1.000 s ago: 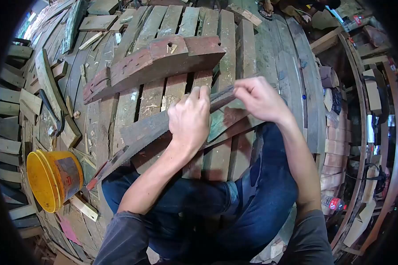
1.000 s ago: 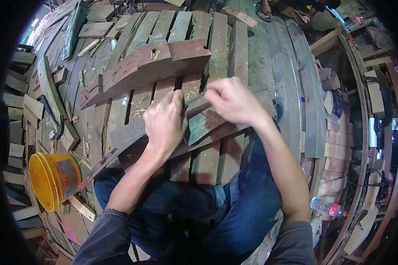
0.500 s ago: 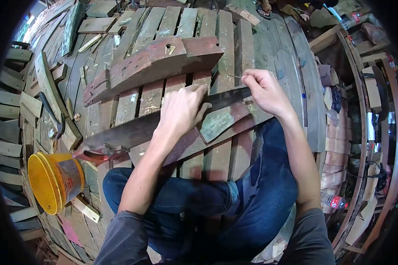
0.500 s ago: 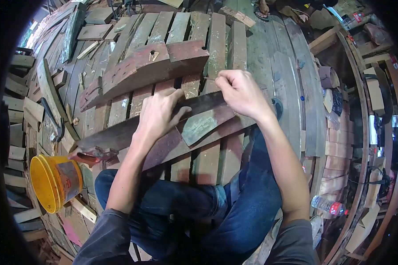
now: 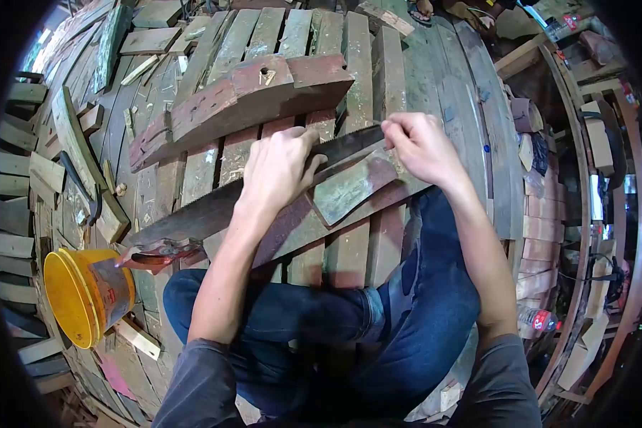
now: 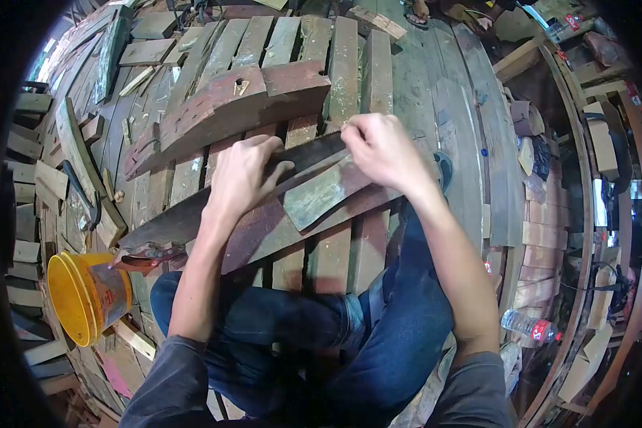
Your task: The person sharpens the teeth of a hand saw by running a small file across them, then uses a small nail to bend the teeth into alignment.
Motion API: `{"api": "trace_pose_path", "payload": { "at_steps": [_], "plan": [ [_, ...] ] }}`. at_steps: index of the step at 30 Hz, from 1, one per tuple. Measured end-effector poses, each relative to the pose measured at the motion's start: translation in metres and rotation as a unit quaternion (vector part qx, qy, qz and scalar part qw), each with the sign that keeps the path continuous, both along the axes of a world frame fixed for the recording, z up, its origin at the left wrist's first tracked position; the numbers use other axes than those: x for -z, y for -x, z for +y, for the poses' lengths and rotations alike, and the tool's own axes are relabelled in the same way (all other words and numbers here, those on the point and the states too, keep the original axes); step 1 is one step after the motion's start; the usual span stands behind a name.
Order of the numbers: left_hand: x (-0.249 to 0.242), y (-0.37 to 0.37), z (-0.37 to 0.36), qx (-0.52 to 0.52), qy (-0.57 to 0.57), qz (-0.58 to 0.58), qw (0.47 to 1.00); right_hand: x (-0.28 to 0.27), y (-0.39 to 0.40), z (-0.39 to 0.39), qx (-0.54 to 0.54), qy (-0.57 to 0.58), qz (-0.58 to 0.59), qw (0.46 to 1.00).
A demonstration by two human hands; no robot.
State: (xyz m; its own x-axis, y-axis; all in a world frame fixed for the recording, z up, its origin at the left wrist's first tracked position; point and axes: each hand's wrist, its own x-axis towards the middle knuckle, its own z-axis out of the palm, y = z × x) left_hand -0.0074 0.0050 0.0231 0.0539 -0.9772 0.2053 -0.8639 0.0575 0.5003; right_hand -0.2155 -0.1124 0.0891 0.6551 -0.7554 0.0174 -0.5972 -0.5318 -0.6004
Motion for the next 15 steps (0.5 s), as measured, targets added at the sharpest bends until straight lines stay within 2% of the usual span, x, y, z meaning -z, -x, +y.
{"api": "trace_pose_path", "payload": {
  "at_steps": [3, 7, 11, 15],
  "plan": [
    [-0.019, -0.002, 0.004, 0.000, 0.004, 0.052, 0.999, -0.014, 0.009, 0.001, 0.030, -0.037, -0.008, 0.999],
    [-0.006, 0.008, 0.002, 0.016, -0.033, 0.015, 0.999, -0.016, 0.026, 0.000, 0.014, -0.065, 0.028, 0.997],
    [-0.015, 0.018, 0.006, 0.009, -0.010, 0.028, 1.000, -0.017, 0.039, 0.008, 0.014, -0.052, -0.009, 0.999],
    [-0.022, 0.023, 0.012, 0.033, 0.031, 0.038, 0.998, -0.044, 0.053, 0.013, 0.048, -0.040, -0.006, 0.998]
  ]
}}
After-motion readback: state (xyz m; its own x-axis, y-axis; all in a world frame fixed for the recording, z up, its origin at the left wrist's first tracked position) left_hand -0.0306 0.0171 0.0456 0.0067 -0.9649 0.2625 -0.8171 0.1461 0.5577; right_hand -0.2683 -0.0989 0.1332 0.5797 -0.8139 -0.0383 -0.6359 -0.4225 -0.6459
